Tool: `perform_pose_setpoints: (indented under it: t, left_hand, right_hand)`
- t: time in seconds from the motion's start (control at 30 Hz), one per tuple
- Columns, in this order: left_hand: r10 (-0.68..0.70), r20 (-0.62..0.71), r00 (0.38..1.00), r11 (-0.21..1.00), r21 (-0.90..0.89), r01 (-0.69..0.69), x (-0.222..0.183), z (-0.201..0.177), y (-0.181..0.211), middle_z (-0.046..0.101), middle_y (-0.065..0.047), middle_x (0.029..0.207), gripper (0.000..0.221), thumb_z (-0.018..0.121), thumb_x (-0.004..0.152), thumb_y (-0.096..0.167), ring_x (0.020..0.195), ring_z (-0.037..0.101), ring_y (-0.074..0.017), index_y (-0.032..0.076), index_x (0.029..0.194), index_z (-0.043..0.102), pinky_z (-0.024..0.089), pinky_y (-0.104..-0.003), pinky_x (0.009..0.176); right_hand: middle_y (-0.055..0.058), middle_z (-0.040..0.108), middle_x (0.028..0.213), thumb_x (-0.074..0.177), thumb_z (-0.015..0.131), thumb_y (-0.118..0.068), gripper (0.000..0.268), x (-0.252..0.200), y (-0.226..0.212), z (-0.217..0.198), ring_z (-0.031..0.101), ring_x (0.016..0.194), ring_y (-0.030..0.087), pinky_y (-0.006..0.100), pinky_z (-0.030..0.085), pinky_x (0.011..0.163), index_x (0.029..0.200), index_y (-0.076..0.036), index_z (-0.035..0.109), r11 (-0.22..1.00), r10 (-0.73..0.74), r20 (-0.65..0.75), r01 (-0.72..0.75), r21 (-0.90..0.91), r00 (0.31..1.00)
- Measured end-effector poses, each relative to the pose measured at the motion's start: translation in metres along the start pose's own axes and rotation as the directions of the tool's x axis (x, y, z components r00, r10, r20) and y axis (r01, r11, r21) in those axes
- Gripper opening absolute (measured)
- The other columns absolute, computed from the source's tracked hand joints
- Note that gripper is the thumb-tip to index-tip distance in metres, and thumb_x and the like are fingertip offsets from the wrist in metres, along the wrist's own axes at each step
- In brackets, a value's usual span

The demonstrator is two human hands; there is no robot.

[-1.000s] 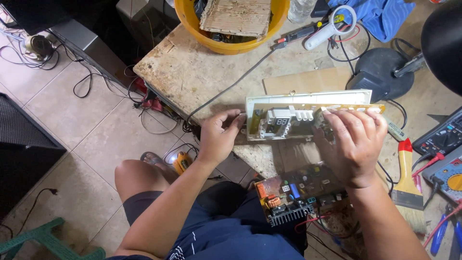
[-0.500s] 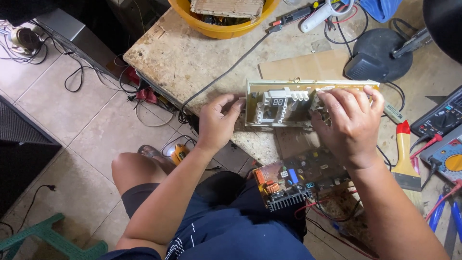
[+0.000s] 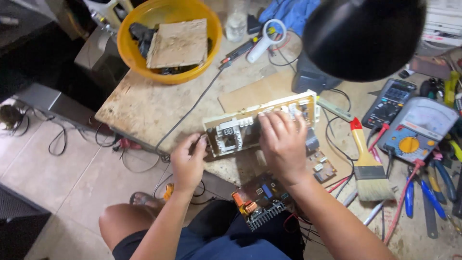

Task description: The person is inspecting and diagnosing a circuit board assembly from a household appliance on a repair workbench, using a small tool to probe components and rotating the board for visual inspection.

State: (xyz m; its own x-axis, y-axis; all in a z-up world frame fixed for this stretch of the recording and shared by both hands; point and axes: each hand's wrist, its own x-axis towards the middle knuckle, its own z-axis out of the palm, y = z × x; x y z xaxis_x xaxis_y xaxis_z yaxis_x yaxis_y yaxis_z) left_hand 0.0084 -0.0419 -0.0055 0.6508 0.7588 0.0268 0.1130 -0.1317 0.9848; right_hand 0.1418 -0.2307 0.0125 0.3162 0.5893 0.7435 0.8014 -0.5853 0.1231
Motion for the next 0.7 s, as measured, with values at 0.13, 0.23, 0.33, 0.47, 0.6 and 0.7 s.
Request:
perform_pose_setpoints:
  t: [0.13,0.23,0.33,0.47,0.6,0.7]
  left_hand:
    - [-0.013,0.019,1.0,1.0,0.005,0.012,0.0,-0.001,0.001,0.073,-0.029,0.101,0.027,0.071,0.096,0.014,0.081,0.074,-0.0337,-0.005,0.116,0.072,0.067,-0.042,0.068]
    - [-0.027,0.003,1.0,0.999,0.029,0.027,0.0,-0.003,-0.001,0.075,-0.02,0.098,0.025,0.074,0.095,0.018,0.073,0.073,-0.0261,0.001,0.114,0.074,0.067,-0.037,0.067]
    - [0.026,0.0,1.0,0.997,0.072,-0.026,-0.002,-0.003,-0.002,0.074,-0.02,0.099,0.024,0.073,0.098,0.018,0.069,0.072,-0.0222,0.001,0.116,0.074,0.067,-0.033,0.062]
    - [0.098,0.002,0.995,0.993,0.07,-0.098,-0.004,-0.003,0.001,0.073,-0.025,0.098,0.028,0.075,0.097,0.017,0.073,0.073,-0.0265,-0.004,0.115,0.073,0.066,-0.038,0.063]
    - [0.106,0.013,0.994,0.993,0.049,-0.107,-0.004,-0.004,0.002,0.073,-0.026,0.099,0.03,0.076,0.096,0.017,0.076,0.074,-0.0286,-0.006,0.114,0.072,0.066,-0.04,0.065]
    - [0.111,0.052,0.993,0.993,0.036,-0.113,-0.001,-0.006,-0.004,0.073,-0.021,0.099,0.028,0.074,0.097,0.016,0.083,0.071,-0.0239,-0.003,0.118,0.072,0.066,-0.038,0.067]
  right_hand:
    - [0.009,0.068,0.119,0.088,0.065,-0.012,0.036,0.002,-0.002,-0.001,0.063,0.118,0.027,0.053,0.04,0.106,0.124,-0.01,0.07,0.998,0.064,0.005,-0.064,0.018,0.998]
    - [0.009,0.068,0.115,0.09,0.066,-0.011,0.033,0.003,0.004,-0.002,0.064,0.116,0.028,0.055,0.041,0.105,0.122,-0.009,0.07,0.996,0.068,0.024,-0.07,0.063,0.997]
    - [0.007,0.066,0.113,0.089,0.065,-0.014,0.033,0.002,0.01,-0.004,0.062,0.115,0.026,0.058,0.038,0.106,0.122,-0.011,0.069,0.996,0.052,0.072,-0.057,0.063,0.996]
    - [0.006,0.065,0.108,0.085,0.069,-0.017,0.033,0.006,0.017,-0.008,0.062,0.111,0.025,0.062,0.035,0.106,0.118,-0.013,0.069,1.0,-0.015,0.101,0.012,0.028,0.995]
    - [0.007,0.065,0.105,0.086,0.069,-0.014,0.03,0.014,0.016,-0.014,0.062,0.109,0.026,0.068,0.031,0.107,0.116,-0.012,0.07,0.999,-0.024,0.146,0.02,0.033,0.989]
    - [0.006,0.063,0.105,0.083,0.068,-0.014,0.033,0.008,0.014,-0.003,0.06,0.11,0.026,0.072,0.029,0.109,0.116,-0.013,0.069,1.0,-0.019,0.163,0.017,0.012,0.986]
